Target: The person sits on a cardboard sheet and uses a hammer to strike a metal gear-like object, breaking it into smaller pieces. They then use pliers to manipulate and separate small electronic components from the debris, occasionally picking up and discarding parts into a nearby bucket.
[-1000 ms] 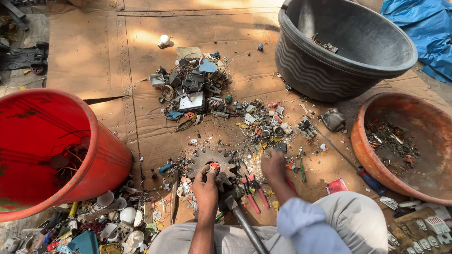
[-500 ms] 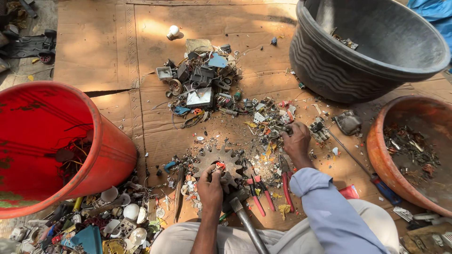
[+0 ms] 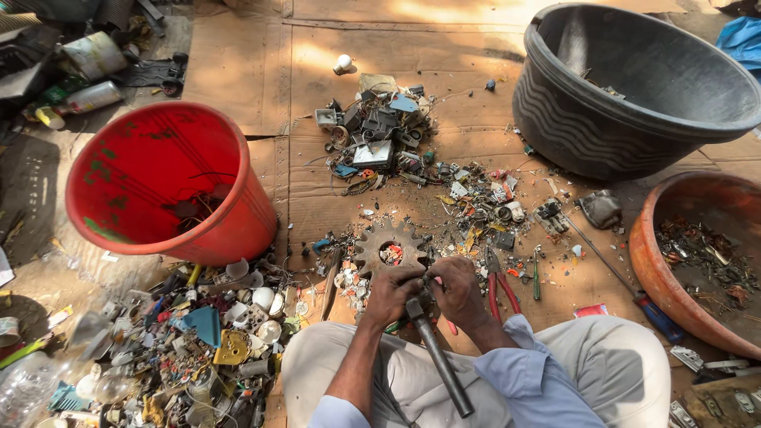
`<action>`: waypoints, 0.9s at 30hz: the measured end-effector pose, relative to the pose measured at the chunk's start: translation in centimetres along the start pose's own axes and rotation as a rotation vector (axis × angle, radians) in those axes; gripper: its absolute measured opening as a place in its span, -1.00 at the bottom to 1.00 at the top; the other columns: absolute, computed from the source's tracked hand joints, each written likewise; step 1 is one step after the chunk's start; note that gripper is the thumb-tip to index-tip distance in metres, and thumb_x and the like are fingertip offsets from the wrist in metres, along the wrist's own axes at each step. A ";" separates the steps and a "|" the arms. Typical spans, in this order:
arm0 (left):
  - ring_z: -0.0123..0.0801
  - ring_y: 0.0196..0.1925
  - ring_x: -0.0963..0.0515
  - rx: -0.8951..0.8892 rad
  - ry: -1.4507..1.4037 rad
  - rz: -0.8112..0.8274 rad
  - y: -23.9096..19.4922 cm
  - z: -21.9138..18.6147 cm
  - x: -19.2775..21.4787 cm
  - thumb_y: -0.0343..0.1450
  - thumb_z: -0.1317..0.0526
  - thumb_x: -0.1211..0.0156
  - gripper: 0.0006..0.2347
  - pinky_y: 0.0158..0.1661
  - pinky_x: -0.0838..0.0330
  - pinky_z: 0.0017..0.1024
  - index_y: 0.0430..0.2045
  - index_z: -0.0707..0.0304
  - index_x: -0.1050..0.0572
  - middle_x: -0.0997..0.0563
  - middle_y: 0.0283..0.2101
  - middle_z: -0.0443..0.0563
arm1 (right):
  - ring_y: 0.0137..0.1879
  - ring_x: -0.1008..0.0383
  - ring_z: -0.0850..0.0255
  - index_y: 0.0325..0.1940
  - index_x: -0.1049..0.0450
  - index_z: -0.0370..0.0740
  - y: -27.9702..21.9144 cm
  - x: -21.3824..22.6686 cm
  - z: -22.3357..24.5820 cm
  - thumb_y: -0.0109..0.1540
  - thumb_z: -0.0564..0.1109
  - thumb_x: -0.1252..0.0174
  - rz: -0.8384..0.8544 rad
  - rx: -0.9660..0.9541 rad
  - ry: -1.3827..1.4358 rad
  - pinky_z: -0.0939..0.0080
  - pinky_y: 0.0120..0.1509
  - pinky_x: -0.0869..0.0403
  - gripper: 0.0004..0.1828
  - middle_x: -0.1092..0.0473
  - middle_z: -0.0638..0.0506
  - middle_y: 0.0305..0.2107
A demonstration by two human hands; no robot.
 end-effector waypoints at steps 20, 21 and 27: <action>-0.40 -0.39 -0.62 0.446 -0.742 0.028 -4.3 1.2 -2.5 0.43 0.49 -0.15 -0.75 -0.33 -0.53 -0.47 -0.01 0.48 -0.41 -0.61 -0.32 0.07 | -0.12 -0.60 0.26 0.05 -0.56 -0.37 -6.9 -0.2 -0.8 0.26 -0.17 -0.19 0.268 -0.662 0.689 0.26 0.04 -0.57 -0.69 -0.60 -0.05 -0.23; -0.40 -0.39 -0.61 0.446 -0.734 0.037 -4.3 1.1 -2.7 0.44 0.49 -0.15 -0.76 -0.33 -0.53 -0.47 -0.02 0.48 -0.41 -0.60 -0.32 0.08 | -0.11 -0.60 0.25 0.05 -0.56 -0.37 -7.0 -0.1 -0.5 0.26 -0.16 -0.19 0.260 -0.686 0.716 0.26 0.04 -0.57 -0.68 -0.60 -0.05 -0.22; -0.33 -0.47 -0.61 0.612 -0.895 -0.035 -5.3 -0.1 -2.4 0.41 0.47 -0.07 -0.79 -0.41 -0.57 -0.37 -0.08 0.48 -0.42 -0.63 -0.34 0.16 | -0.06 -0.63 0.16 0.03 -0.57 -0.33 -6.7 0.9 1.4 0.24 -0.20 -0.20 0.226 -0.530 0.426 0.20 0.07 -0.56 -0.71 -0.59 -0.12 -0.18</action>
Point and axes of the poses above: each hand's wrist, its own y-axis towards the middle knuckle, its own x-axis out of the back of the hand, z = x × y, the point moved 1 cm from there along y, towards the middle knuckle
